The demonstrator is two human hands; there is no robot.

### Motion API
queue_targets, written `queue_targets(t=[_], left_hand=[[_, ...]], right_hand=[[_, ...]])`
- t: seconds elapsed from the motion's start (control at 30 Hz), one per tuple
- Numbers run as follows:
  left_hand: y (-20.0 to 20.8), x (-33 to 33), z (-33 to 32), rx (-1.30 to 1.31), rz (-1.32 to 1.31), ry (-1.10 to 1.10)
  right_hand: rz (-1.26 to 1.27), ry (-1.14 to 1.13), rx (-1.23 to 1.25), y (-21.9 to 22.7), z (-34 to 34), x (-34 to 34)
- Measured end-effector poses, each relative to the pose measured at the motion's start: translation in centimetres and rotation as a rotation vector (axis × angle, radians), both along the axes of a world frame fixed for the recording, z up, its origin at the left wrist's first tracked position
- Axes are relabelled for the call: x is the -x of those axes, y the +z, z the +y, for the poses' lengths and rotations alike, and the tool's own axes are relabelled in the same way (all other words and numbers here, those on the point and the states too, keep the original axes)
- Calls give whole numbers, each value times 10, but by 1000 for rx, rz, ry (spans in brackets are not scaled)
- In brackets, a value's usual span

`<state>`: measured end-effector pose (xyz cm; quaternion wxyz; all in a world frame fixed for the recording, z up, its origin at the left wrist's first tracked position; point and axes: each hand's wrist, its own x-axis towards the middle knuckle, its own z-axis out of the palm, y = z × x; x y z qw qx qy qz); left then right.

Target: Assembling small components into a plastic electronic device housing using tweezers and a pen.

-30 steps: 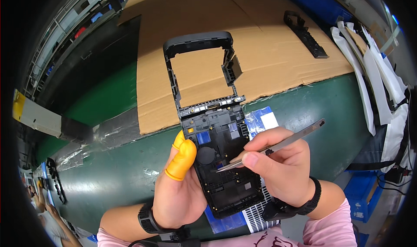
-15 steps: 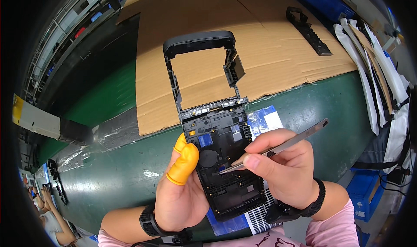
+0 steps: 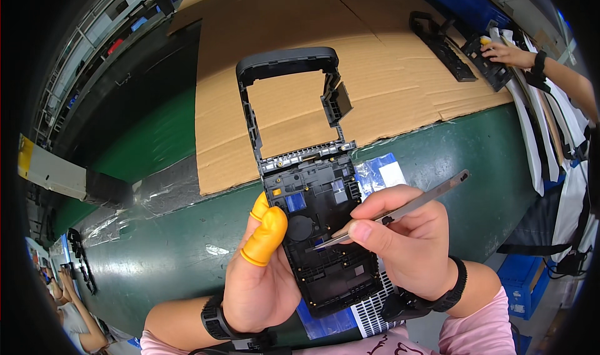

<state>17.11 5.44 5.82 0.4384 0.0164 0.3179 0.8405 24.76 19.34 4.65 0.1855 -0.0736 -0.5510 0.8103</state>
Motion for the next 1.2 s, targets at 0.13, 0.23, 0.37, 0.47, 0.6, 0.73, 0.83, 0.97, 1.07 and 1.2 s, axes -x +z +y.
queue_targets(t=[0.13, 0.23, 0.37, 0.47, 0.6, 0.73, 0.83, 0.97, 1.07, 1.2], left_hand=[[1, 1, 1, -8, -6, -16], [-1, 1, 2, -14, 2, -19], [5, -1, 5, 64, 157, 12], [3, 0, 5, 66, 135, -2], [-1, 2, 1, 14, 42, -23], [4, -2, 4, 4, 29, -24], [3, -4, 4, 6, 50, -23], [1, -4, 3, 22, 61, -13], [0, -4, 4, 28, 60, -4], [0, -3, 3, 12, 53, -15]], right_hand=[[-11, -13, -11, 1, -1, 0], [-7, -6, -70, 0, 1, 1], [-39, -26, -65, 4, 3, 3], [-27, -25, 186, 6, 15, 4], [63, -21, 277, 7, 26, 4], [-20, -66, 33, 12, 6, -2], [-6, -24, 65, 8, 0, -2], [-19, -16, 43, 5, 1, -3], [-59, -8, 29, 5, 1, -3], [-50, -11, 49, 5, 0, -2]])
